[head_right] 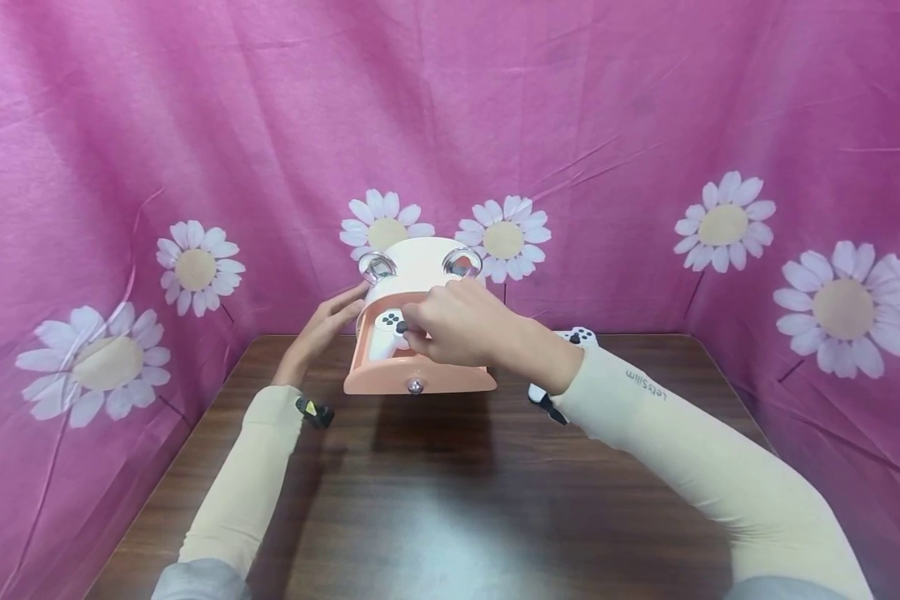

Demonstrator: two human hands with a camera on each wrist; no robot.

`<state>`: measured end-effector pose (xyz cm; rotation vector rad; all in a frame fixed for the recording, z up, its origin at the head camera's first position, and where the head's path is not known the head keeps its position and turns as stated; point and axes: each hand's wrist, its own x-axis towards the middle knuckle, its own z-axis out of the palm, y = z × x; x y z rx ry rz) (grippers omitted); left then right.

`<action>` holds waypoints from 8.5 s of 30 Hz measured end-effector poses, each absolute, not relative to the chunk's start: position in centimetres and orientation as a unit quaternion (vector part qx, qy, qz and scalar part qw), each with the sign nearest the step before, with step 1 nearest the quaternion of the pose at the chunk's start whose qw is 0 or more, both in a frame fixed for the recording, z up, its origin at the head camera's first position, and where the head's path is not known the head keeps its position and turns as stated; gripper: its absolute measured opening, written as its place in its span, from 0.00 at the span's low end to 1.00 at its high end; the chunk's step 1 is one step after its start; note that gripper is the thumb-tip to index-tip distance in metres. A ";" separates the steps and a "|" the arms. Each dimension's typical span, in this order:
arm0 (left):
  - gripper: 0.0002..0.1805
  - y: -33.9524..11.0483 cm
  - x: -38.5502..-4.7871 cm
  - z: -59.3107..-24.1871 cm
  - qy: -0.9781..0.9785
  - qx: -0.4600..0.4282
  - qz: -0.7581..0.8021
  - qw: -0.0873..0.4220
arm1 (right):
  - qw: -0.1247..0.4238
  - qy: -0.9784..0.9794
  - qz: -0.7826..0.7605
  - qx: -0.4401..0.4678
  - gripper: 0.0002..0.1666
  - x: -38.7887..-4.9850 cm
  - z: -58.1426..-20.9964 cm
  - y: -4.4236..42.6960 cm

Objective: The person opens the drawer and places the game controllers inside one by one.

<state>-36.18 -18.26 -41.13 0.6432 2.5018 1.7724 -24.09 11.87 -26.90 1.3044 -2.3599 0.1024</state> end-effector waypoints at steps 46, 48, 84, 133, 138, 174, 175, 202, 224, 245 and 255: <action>0.32 -18.0 -34.9 -39.2 0.791 0.198 0.577 0.034 | 0.382 -0.870 0.135 0.283 0.20 -19.2 -41.4 10.5; 0.32 -18.0 -35.6 -39.9 0.791 0.199 0.578 0.031 | 0.395 -0.869 0.125 0.271 0.23 -19.3 -41.7 10.4; 0.31 -18.1 -36.3 -41.2 0.784 0.204 0.587 0.009 | 0.488 -0.825 0.090 0.272 0.21 -20.8 -41.4 8.6; 0.33 -18.3 -36.4 -41.4 0.786 0.215 0.579 0.009 | 0.429 -0.873 0.079 0.218 0.26 -28.1 -39.6 7.7; 0.32 -18.3 -36.5 -41.4 0.787 0.213 0.579 0.011 | 0.424 -0.877 0.076 0.214 0.26 -28.7 -39.4 7.6; 0.31 -18.3 -36.4 -41.8 0.777 0.207 0.594 0.014 | 0.338 -0.918 0.109 0.174 0.22 -28.6 -40.4 8.3; 0.31 -18.3 -36.4 -41.8 0.778 0.207 0.594 0.014 | 0.335 -0.919 0.113 0.173 0.20 -28.4 -40.4 8.4; 0.32 -18.1 -35.6 -40.2 0.785 0.191 0.587 0.045 | 0.309 -0.934 0.116 0.139 0.35 -28.6 -45.4 7.8; 0.31 -18.2 -36.4 -41.6 0.776 0.210 0.594 0.009 | 0.362 -0.915 0.098 0.148 0.29 -29.2 -45.3 6.9; 0.31 -18.2 -36.3 -41.7 0.774 0.206 0.598 0.016 | 0.336 -0.923 0.110 0.154 0.30 -28.2 -45.2 7.1; 0.32 -18.3 -36.3 -41.7 0.779 0.200 0.594 0.010 | 0.330 -0.923 0.114 0.161 0.29 -26.9 -45.2 7.1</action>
